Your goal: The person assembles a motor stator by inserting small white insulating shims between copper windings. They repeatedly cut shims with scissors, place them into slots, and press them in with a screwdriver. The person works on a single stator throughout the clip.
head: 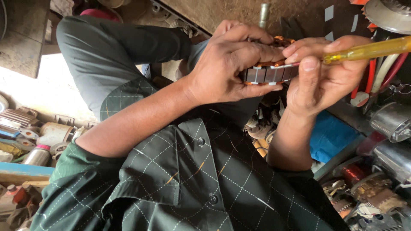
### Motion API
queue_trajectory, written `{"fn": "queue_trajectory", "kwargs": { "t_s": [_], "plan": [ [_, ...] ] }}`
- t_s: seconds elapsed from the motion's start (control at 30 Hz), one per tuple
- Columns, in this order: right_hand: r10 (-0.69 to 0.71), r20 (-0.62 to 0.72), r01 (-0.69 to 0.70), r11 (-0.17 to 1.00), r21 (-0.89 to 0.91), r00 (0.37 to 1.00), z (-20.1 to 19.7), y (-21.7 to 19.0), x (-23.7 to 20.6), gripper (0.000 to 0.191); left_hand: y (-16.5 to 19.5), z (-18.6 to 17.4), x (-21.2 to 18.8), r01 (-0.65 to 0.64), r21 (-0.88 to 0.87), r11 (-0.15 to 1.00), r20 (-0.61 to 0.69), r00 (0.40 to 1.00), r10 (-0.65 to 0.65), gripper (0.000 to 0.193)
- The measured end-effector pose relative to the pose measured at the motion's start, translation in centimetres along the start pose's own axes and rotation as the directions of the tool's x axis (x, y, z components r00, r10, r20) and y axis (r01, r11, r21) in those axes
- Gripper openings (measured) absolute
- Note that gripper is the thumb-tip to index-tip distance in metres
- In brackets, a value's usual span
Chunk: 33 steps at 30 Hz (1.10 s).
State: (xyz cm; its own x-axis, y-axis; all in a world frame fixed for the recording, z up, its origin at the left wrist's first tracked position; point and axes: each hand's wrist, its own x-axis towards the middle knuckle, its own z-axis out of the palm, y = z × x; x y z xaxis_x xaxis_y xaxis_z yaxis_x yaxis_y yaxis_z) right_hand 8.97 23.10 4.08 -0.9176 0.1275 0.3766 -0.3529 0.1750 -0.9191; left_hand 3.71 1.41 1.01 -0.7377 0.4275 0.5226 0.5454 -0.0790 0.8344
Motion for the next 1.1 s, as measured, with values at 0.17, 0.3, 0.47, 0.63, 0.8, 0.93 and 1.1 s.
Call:
{"fn": "queue_trajectory", "kwargs": {
  "t_s": [0.17,0.3,0.47,0.63,0.8,0.93,1.1],
  "plan": [
    [0.007,-0.022,-0.007,1.0,0.002,1.0,0.3,-0.2,0.2,0.033,0.1,0.0,0.3,0.008,-0.014,1.0,-0.002,1.0,-0.008,0.049],
    [0.009,-0.022,-0.009,1.0,0.003,1.0,0.3,-0.3,0.3,0.033,0.2,0.1,0.5,0.02,-0.016,1.0,-0.003,1.0,-0.02,0.049],
    [0.006,-0.018,-0.006,1.0,0.0,1.0,0.4,-0.4,0.3,0.033,0.3,0.1,0.6,0.022,-0.014,1.0,-0.001,1.0,-0.022,0.049],
    [0.018,-0.009,-0.018,1.0,-0.003,1.0,0.5,-0.6,0.5,0.033,0.3,0.0,0.7,0.019,-0.013,1.0,-0.004,1.0,-0.019,0.05],
    [0.005,0.01,-0.005,0.999,-0.044,1.0,0.7,-1.0,0.9,0.031,0.4,0.0,0.9,0.026,-0.016,1.0,-0.006,1.0,-0.026,0.05],
    [0.03,-0.005,-0.03,0.998,-0.057,1.0,1.1,-1.6,1.0,0.03,0.4,-0.1,1.1,0.017,-0.02,1.0,-0.008,1.0,-0.017,0.051],
    [0.093,-0.022,-0.094,0.994,-0.05,0.995,1.2,-2.2,0.9,0.027,0.5,-0.1,1.3,0.023,-0.021,1.0,-0.006,1.0,-0.023,0.05]
  ]
}}
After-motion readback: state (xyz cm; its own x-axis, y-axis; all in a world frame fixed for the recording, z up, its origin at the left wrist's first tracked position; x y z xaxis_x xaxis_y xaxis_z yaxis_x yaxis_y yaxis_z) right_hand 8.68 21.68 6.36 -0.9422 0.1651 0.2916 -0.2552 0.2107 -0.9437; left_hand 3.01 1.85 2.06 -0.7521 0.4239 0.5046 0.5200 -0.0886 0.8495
